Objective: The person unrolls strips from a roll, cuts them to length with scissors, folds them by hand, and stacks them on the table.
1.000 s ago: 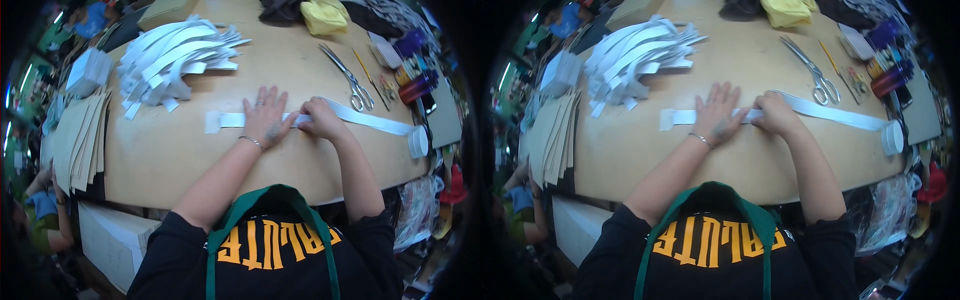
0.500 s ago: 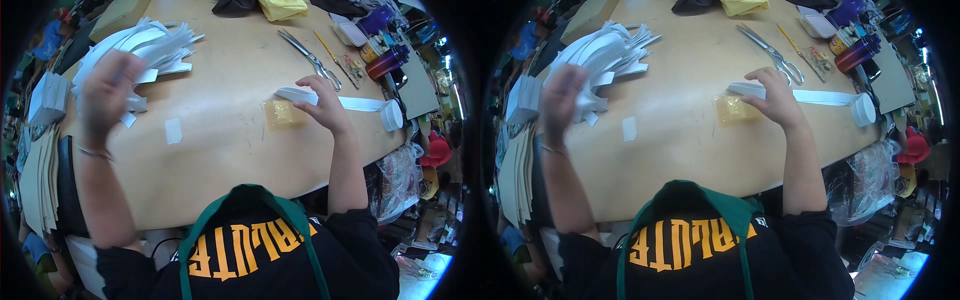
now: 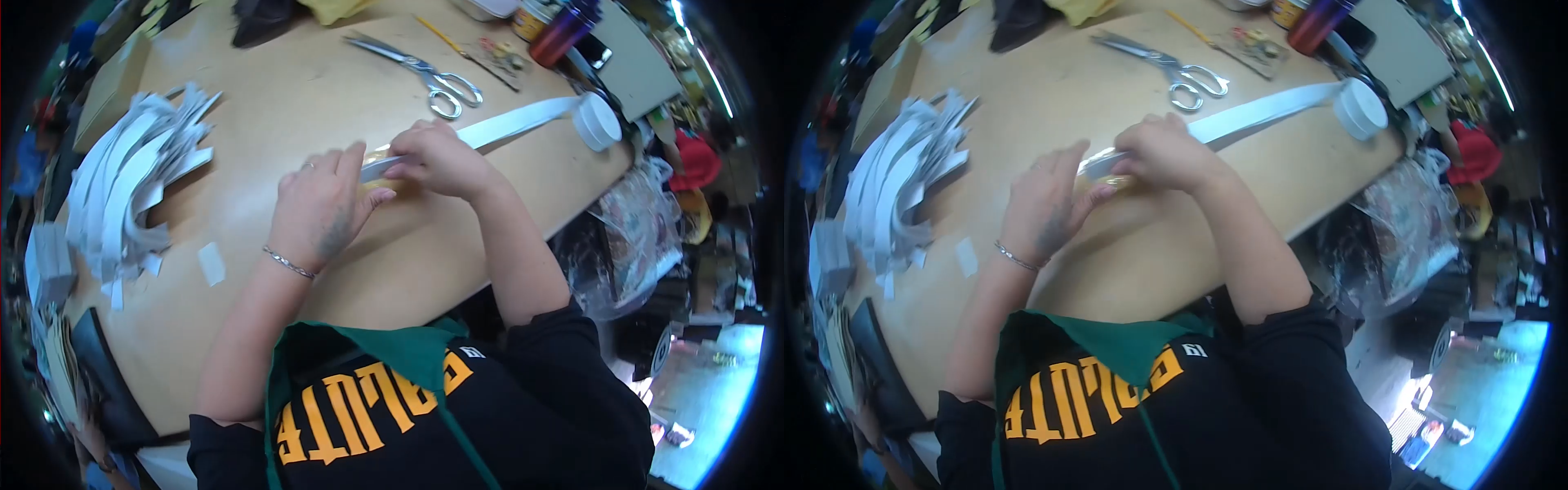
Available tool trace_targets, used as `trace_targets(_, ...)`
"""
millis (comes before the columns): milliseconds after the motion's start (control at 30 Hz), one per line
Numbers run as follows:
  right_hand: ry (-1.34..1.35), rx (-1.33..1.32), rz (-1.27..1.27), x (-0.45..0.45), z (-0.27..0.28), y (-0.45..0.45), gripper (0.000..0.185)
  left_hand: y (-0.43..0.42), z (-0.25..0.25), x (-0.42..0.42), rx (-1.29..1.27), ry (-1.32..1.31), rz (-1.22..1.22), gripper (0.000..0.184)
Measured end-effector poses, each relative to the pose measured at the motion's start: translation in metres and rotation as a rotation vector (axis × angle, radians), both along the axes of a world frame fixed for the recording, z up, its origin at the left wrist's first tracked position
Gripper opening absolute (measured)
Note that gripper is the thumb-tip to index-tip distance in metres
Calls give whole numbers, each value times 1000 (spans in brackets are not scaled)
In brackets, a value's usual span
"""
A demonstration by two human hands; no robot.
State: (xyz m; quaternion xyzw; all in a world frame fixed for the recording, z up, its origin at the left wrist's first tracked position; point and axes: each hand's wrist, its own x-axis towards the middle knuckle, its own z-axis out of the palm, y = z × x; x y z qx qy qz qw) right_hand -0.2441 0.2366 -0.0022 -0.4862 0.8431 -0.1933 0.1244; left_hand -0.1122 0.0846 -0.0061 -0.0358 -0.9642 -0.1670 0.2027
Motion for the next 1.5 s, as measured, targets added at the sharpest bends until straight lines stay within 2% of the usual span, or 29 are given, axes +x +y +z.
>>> trace_targets(67, -50, 7, 14, 9, 10, 16, 17, 17, -4, -2, 54, -178, -63, 24)
trace_targets(200, -96, -6, 87, 27, 24, 38, 18, 28, 5, 17, 162, -160, -195, 10)
trace_targets(233, -101, -149, 177, 19, 20, 50, 26, 28, 10, 25, 177, -174, -211, 9)
trace_targets(300, -221, -633, 71, -14, 26, 81, 41, 24, 17, 44, 206, -177, -218, 8)
trace_targets(333, 44, -648, -132, -52, 22, 104, 49, 18, 19, 55, 221, -166, -207, 8)
trace_targets(367, 316, -589, -369, -86, 22, 131, 48, 12, 21, 68, 236, -153, -194, 9)
trace_targets(400, 581, -335, -567, -113, 12, 158, 57, 4, 23, 82, 250, -208, -153, 6)
trace_targets(467, 639, 267, -1021, -118, 5, 160, 61, -11, 27, 110, 280, -291, -30, 4)
trace_targets(567, 885, 293, -937, -147, -31, 172, 60, -31, 27, 152, 283, -353, 114, 4)
trace_targets(700, 891, 491, -915, -147, -32, 157, 53, -60, 17, 205, 395, -415, 346, 8)
trace_targets(767, 729, 579, -914, -141, -18, 160, 52, -72, 12, 219, 510, -414, 417, 10)
trace_targets(800, 649, 621, -910, -139, -14, 162, 52, -71, 9, 218, 481, -414, 407, 10)
trace_targets(900, 627, 353, -751, -155, -26, 210, 58, -57, 6, 208, 417, -410, 388, 11)
trace_targets(1100, 634, 613, -792, -185, -13, 278, 75, -24, 0, 159, 330, -332, 262, 8)
trace_targets(1200, 573, 713, -836, -180, -4, 262, 80, -30, -2, 156, 338, -309, 288, 6)
trace_targets(1267, 640, 763, -948, -159, 0, 222, 86, -36, -4, 155, 251, -237, 243, 6)
trace_targets(1300, 605, 655, -891, -140, 7, 196, 83, -38, -3, 157, 197, -231, 234, 7)
trace_targets(1367, 537, 74, -200, -113, -5, 144, 76, -42, -4, 156, 161, -219, 212, 5)
trace_targets(1400, 467, -121, -26, -60, 3, 92, 68, -44, -4, 154, 153, -180, 196, 6)
trace_targets(1433, 270, -201, 151, -2, 15, 43, 63, -44, -5, 152, 149, -138, 170, 8)
trace_targets(1467, 222, -254, 293, 40, 13, 11, 59, -45, -5, 151, 133, -126, 162, 7)
trace_targets(1500, 31, -239, 374, 77, 9, -20, 51, -46, -4, 150, 117, -109, 152, 7)
